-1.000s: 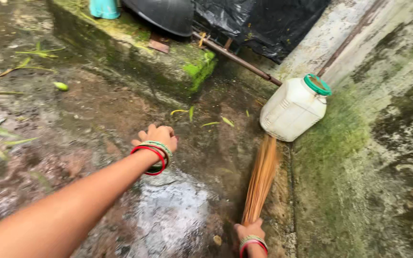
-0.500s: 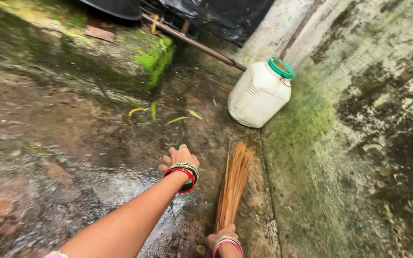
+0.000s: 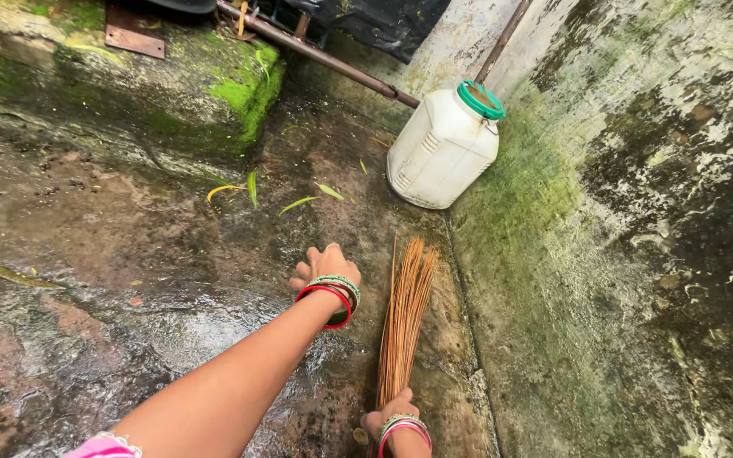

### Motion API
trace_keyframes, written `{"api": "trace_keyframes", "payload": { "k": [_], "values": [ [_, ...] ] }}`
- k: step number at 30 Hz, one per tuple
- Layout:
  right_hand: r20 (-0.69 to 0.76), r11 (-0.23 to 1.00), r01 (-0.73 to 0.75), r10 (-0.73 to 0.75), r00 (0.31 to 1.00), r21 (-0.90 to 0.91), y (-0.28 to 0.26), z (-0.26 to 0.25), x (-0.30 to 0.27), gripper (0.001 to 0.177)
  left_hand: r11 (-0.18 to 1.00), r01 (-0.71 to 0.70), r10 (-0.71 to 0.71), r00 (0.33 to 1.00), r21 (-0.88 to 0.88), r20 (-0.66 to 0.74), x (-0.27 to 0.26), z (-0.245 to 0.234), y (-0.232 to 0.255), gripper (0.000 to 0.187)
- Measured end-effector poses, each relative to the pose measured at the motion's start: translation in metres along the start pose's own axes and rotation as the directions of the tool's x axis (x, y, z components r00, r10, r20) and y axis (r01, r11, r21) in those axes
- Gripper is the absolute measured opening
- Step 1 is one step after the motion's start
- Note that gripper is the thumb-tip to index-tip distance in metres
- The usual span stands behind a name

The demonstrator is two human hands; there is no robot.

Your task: The person uses a broom to sweep leaves and debris across a wet floor, moving them into a pile and using a bucket to help gather them.

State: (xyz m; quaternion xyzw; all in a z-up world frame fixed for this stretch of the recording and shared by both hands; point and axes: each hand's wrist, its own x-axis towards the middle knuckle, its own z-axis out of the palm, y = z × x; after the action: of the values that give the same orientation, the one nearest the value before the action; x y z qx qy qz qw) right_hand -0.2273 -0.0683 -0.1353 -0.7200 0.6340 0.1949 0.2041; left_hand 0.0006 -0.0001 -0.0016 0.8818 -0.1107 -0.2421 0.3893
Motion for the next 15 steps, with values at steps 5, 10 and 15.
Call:
{"api": "trace_keyframes", "payload": {
  "k": [5, 10, 15],
  "values": [
    [0.028, 0.999, 0.027, -0.026, 0.999, -0.041, -0.005, -0.016, -0.018, 0.104, 1.000, 0.006, -0.006, 1.000, 0.017, -0.025, 0.002, 0.005, -0.006, 0.036],
    [0.053, 0.996, 0.079, -0.077, 0.996, -0.031, -0.013, -0.032, -0.030, 0.108, 1.000, -0.025, 0.026, 0.998, 0.017, -0.065, -0.003, 0.006, -0.005, 0.033],
    [0.083, 0.988, 0.128, -0.121, 0.989, -0.090, -0.021, -0.047, -0.044, 0.108, 1.000, -0.018, 0.017, 0.996, -0.004, -0.087, -0.007, 0.005, 0.002, 0.033]
  ]
}}
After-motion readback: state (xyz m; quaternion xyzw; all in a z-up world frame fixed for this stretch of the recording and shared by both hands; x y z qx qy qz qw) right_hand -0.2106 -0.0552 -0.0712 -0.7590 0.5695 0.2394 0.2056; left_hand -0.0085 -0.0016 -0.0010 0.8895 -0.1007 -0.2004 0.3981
